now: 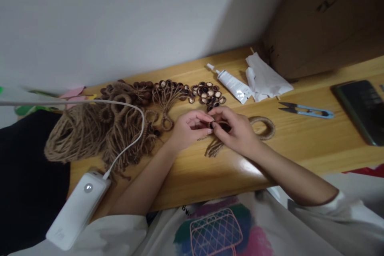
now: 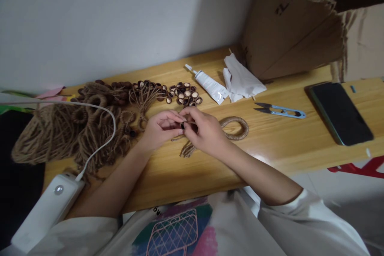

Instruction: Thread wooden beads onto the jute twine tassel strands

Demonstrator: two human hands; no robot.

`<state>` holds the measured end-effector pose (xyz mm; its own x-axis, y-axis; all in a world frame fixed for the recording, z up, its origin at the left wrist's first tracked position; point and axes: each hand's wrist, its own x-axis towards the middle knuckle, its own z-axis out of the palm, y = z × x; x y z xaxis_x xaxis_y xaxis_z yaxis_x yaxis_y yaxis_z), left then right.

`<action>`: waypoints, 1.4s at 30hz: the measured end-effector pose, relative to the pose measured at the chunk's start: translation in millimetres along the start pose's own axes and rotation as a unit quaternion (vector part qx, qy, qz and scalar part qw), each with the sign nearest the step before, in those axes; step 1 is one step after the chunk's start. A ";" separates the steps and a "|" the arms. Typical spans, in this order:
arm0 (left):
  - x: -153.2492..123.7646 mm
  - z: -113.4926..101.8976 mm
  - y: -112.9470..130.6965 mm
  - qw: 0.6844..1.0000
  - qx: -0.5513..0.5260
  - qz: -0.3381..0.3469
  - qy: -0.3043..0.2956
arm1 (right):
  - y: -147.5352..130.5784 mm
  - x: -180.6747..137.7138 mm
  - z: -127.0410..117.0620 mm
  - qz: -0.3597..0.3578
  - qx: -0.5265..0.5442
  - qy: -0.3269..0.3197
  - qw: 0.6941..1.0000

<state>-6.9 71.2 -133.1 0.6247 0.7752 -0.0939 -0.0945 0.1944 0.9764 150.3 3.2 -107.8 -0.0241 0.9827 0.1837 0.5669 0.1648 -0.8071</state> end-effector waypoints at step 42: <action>-0.5 0.6 -1.1 1.000 -0.001 0.019 -0.012 | 0.2 -0.5 -1.1 -0.014 0.008 0.013 1.000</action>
<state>-6.7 70.3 -134.0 0.6390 0.7674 -0.0528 -0.1191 0.1665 0.9788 151.3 2.6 -107.4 -0.0188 0.9752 0.2205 0.5535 0.1938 -0.8100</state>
